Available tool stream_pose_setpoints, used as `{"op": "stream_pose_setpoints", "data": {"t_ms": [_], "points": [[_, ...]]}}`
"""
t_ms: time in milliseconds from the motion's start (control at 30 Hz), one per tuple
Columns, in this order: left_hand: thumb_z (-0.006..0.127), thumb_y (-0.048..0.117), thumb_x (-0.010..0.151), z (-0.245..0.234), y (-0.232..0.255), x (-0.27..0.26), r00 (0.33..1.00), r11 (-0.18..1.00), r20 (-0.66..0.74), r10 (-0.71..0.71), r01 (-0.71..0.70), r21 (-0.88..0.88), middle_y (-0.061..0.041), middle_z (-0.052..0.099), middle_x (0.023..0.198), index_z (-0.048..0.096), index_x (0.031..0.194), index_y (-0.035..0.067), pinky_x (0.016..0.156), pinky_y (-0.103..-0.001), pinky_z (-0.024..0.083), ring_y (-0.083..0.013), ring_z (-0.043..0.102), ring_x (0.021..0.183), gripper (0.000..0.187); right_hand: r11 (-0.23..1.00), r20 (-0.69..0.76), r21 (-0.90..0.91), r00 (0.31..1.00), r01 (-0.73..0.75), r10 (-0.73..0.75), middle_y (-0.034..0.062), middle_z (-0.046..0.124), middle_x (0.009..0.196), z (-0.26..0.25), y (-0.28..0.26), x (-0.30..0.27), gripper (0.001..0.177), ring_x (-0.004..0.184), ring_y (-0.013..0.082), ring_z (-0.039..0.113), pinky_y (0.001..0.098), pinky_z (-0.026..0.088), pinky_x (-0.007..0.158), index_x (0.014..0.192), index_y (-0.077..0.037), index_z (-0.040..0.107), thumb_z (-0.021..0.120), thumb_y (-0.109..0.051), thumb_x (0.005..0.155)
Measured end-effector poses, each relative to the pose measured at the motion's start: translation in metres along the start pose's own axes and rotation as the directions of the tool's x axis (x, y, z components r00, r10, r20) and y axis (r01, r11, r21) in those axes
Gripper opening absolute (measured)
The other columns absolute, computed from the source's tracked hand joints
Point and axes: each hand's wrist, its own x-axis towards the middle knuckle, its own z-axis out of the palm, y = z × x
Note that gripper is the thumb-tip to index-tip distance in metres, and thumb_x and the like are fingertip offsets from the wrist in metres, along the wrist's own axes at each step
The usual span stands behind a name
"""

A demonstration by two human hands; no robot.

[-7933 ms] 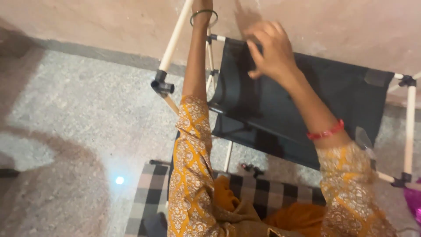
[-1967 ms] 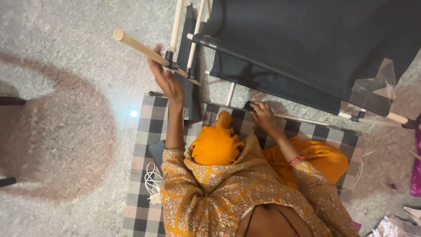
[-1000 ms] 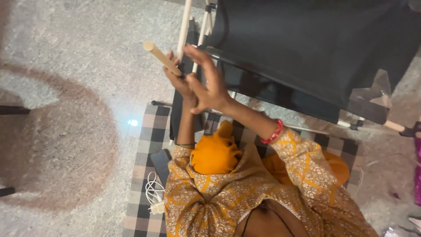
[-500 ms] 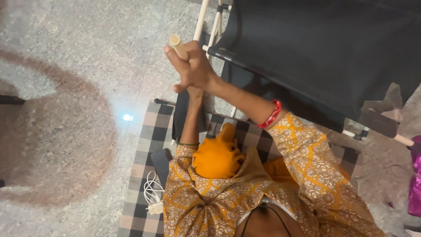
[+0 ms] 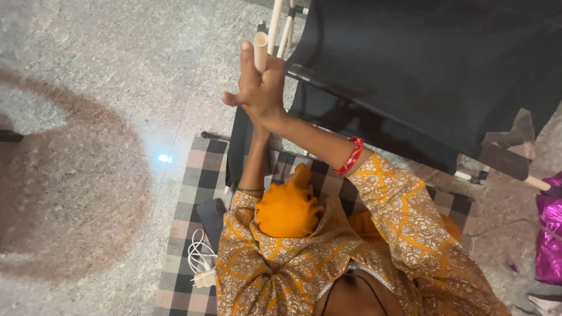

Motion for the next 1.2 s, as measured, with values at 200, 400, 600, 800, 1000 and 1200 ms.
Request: {"op": "stream_pose_setpoints", "data": {"t_ms": [200,400,600,800,1000,1200], "points": [[0.068,0.019,0.097,-0.016,0.063,0.016,0.983,0.969,0.096,0.155,-0.132,-0.211,-0.011,0.063,0.123,0.053,0.134,-0.004,0.098,-0.036,0.051,-0.0202,0.063,0.113,0.046,0.990,0.363,0.136,0.932,-0.042,-0.011,-0.0087,0.045,0.050,-0.021,0.010,0.019,0.051,0.044,0.0057,0.051,0.0257,0.038,0.037,0.062,-0.011,0.051,0.052,-0.033,0.109],[0.071,0.014,0.099,-0.018,0.055,0.014,0.983,0.970,0.174,0.065,-0.021,-0.243,-0.012,0.065,0.112,0.060,0.130,-0.005,0.089,-0.035,0.053,-0.0224,0.065,0.103,0.037,0.898,0.875,0.238,0.483,-0.369,-0.033,-0.0075,0.036,0.053,-0.047,0.028,0.063,0.052,0.043,0.0059,0.034,0.0255,0.028,0.039,0.064,-0.013,0.047,0.054,-0.031,0.112],[0.051,0.023,0.110,0.002,-0.009,0.020,0.999,0.999,0.020,0.028,-0.028,-0.029,-0.011,0.065,0.125,0.050,0.146,-0.001,0.101,-0.033,0.051,-0.0228,0.066,0.117,0.043,1.000,0.277,0.027,0.961,-0.016,0.008,-0.0085,0.040,0.048,-0.012,0.018,0.026,0.046,0.038,0.0054,0.044,0.0249,0.035,0.033,0.065,-0.012,0.050,0.056,-0.035,0.104],[0.058,0.029,0.109,-0.007,0.007,0.012,0.992,0.989,0.083,0.090,-0.080,-0.125,-0.014,0.059,0.141,0.045,0.152,-0.001,0.110,-0.036,0.051,-0.0277,0.061,0.131,0.053,0.996,0.325,0.081,0.945,-0.041,0.013,-0.0069,0.040,0.051,-0.012,0.029,0.025,0.053,0.042,0.0079,0.041,0.0264,0.033,0.038,0.063,-0.012,0.048,0.054,-0.038,0.109],[0.070,0.025,0.101,-0.015,0.042,0.019,0.982,0.964,0.102,0.159,-0.132,-0.229,-0.016,0.056,0.140,0.040,0.150,-0.005,0.107,-0.036,0.050,-0.0276,0.059,0.128,0.064,0.953,0.817,0.153,0.576,-0.261,0.027,-0.0066,0.040,0.051,-0.033,0.021,0.068,0.052,0.041,0.0073,0.043,0.0271,0.037,0.037,0.065,-0.014,0.047,0.052,-0.039,0.110],[0.069,0.028,0.105,-0.002,0.053,0.016,0.988,0.985,-0.022,0.152,-0.153,-0.077,-0.015,0.052,0.148,0.039,0.155,-0.003,0.113,-0.035,0.047,-0.0260,0.056,0.132,0.066,0.749,0.260,-0.206,0.773,0.629,-0.578,-0.0025,0.044,0.056,-0.006,-0.026,0.056,0.055,0.048,0.0119,0.047,0.0315,0.039,0.044,0.070,-0.011,0.050,0.055,-0.052,0.106]]}}
